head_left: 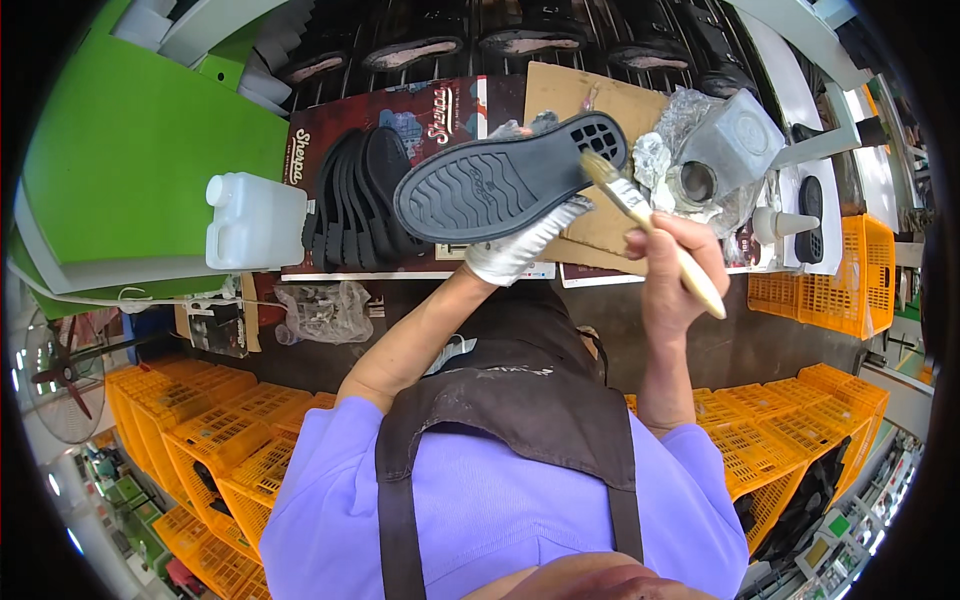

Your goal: The person repeatedly applies a liquid adhesive to the bottom of black shoe soles using a brush. They dip the brush into a container, spread the substance across the sole's surface and grooves, and then place the treated sole back onto a stack. This process is repeated for multiple soles throughout the clip.

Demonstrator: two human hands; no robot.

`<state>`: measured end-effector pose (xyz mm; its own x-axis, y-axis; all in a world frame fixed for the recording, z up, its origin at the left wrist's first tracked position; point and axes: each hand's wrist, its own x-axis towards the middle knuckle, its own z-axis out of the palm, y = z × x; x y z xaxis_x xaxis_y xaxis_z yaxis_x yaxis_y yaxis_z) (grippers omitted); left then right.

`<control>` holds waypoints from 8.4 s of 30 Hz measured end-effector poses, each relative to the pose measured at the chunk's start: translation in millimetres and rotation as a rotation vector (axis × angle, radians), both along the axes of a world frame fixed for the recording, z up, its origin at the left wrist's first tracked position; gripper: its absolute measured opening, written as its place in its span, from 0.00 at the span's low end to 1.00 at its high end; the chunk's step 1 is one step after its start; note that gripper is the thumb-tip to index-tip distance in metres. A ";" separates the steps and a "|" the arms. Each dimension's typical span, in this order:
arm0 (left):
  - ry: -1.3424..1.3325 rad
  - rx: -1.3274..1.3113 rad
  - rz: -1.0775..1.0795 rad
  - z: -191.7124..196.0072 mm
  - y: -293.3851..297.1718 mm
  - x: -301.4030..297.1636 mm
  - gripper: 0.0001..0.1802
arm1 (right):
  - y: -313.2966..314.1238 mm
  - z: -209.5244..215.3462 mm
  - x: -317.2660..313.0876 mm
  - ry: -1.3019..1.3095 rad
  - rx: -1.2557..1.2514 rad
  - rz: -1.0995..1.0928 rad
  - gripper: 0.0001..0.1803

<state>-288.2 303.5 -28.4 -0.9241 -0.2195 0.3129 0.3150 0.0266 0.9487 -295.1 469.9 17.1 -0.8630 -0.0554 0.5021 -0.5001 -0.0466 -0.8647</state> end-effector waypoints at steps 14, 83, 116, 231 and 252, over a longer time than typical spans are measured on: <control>-0.129 0.213 -0.115 -37.9 0.6 11.8 0.48 | -31.1 5.2 5.3 -0.253 0.073 0.226 0.08; -0.505 0.521 -0.686 -16.1 -57.7 61.8 0.45 | -43.8 -0.6 -22.4 -0.417 0.115 0.355 0.07; -0.307 1.056 -0.284 -26.1 -60.7 43.4 0.28 | -58.6 2.6 21.8 -0.585 0.102 0.558 0.08; -0.458 1.257 -0.396 -29.6 -80.9 82.2 0.27 | -53.5 0.3 5.9 0.259 0.647 0.836 0.12; -0.520 0.839 -0.308 -47.0 -76.8 88.4 0.25 | -43.9 10.0 -18.6 -0.637 0.491 0.715 0.14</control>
